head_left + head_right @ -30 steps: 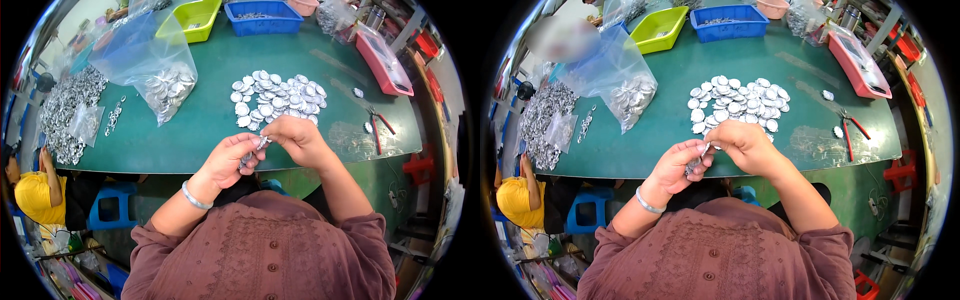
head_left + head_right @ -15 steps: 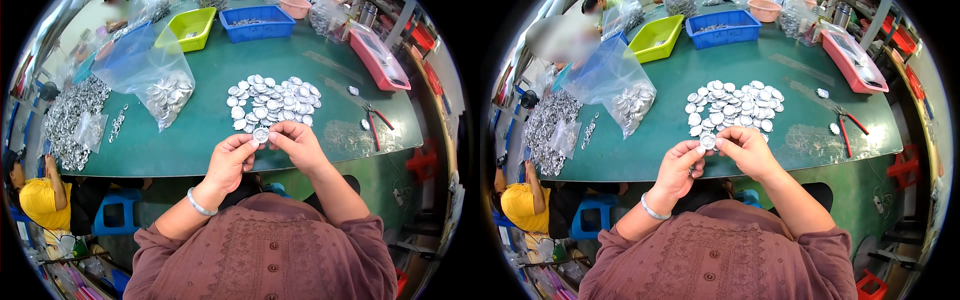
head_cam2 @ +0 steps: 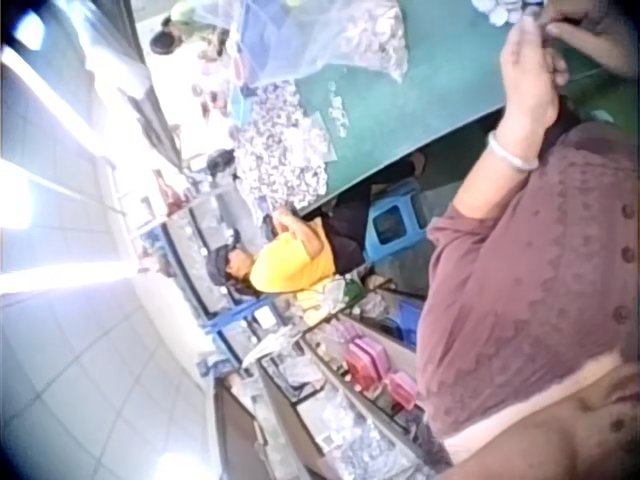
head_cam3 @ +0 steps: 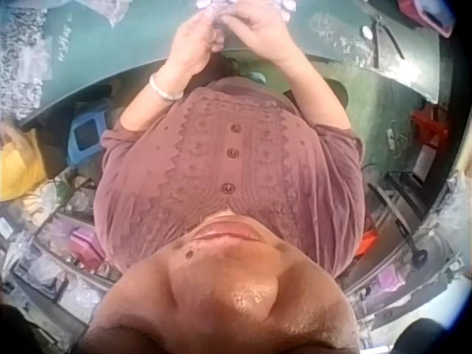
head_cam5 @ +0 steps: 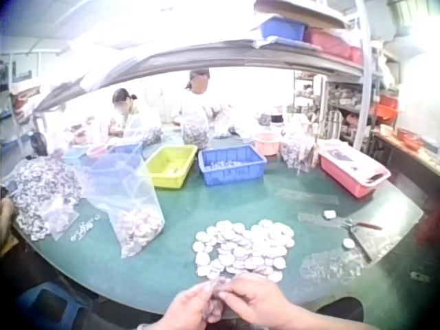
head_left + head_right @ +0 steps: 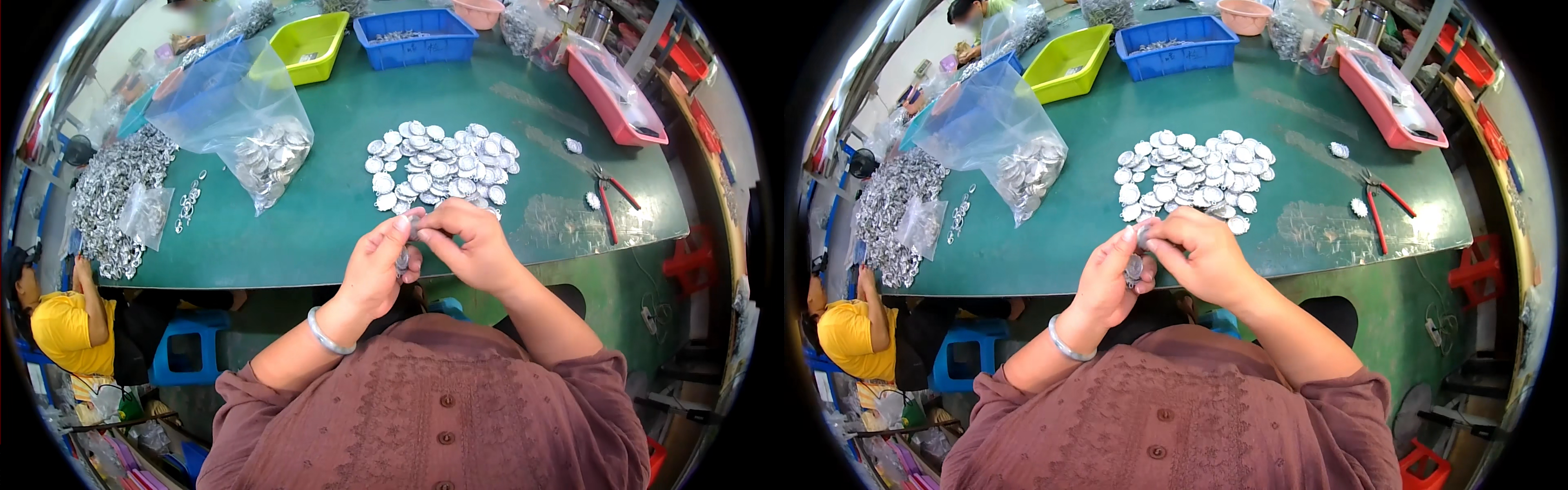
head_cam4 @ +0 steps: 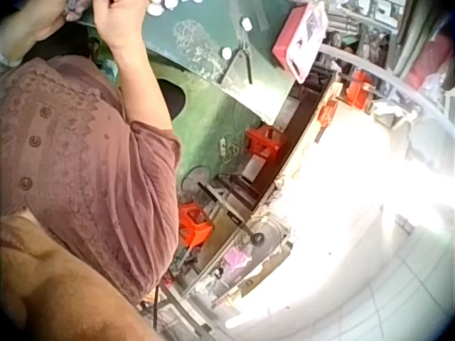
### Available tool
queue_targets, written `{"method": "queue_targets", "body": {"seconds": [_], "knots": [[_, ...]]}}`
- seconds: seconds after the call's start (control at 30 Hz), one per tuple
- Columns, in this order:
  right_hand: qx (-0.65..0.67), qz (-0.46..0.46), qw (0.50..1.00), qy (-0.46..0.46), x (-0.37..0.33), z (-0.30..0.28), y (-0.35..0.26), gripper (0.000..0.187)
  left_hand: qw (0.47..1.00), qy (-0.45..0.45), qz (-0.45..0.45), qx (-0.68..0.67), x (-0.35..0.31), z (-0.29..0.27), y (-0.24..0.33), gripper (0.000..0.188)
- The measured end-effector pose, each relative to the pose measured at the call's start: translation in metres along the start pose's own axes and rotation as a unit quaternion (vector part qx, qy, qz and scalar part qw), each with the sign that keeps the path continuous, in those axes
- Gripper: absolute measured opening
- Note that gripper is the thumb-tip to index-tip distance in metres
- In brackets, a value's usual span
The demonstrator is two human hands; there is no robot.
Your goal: The person assembles metal components by hand at a workbench. The person picks up small circular metal caps from a pile, places a small white circular insert into the center of each cap, and then stacks the assembled components in their hand.
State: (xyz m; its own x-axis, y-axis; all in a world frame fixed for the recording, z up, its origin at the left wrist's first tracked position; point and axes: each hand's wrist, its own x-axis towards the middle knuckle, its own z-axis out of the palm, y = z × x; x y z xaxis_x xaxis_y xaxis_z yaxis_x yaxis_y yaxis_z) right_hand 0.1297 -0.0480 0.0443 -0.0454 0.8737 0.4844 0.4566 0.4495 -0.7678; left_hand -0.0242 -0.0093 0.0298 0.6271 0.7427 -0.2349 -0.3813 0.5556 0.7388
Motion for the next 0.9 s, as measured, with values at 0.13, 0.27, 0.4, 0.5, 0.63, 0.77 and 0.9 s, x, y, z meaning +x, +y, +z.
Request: {"method": "queue_targets", "body": {"seconds": [0.13,0.27,0.4,0.5,0.63,0.77,0.9], "knots": [[-0.038,0.006,0.998,0.051,0.002,-0.005,0.007,0.006,0.994,0.000,-0.060,-0.097,0.002,-0.017,0.009,0.033],[-0.238,-0.040,0.970,-0.028,0.002,-0.013,0.021,0.014,0.989,0.098,-0.045,-0.104,-0.002,-0.031,0.017,0.024],[-0.331,-0.060,0.936,-0.102,0.005,-0.007,0.015,0.018,0.989,0.057,-0.029,-0.133,-0.007,-0.044,0.022,0.011],[-0.363,-0.079,0.924,-0.097,0.006,-0.003,0.023,0.015,0.990,0.084,-0.029,-0.113,-0.010,-0.040,0.023,0.014],[-0.372,-0.103,0.920,-0.066,0.008,0.001,0.030,0.012,0.995,0.050,-0.028,-0.080,-0.008,-0.044,0.018,0.016],[-0.084,0.081,0.993,0.020,0.007,0.002,0.020,0.009,0.998,0.051,-0.027,0.019,-0.007,-0.025,0.017,0.014],[0.202,0.246,0.948,0.022,0.003,0.005,0.004,0.013,0.997,0.049,-0.015,0.057,-0.007,-0.012,0.012,0.006]]}}
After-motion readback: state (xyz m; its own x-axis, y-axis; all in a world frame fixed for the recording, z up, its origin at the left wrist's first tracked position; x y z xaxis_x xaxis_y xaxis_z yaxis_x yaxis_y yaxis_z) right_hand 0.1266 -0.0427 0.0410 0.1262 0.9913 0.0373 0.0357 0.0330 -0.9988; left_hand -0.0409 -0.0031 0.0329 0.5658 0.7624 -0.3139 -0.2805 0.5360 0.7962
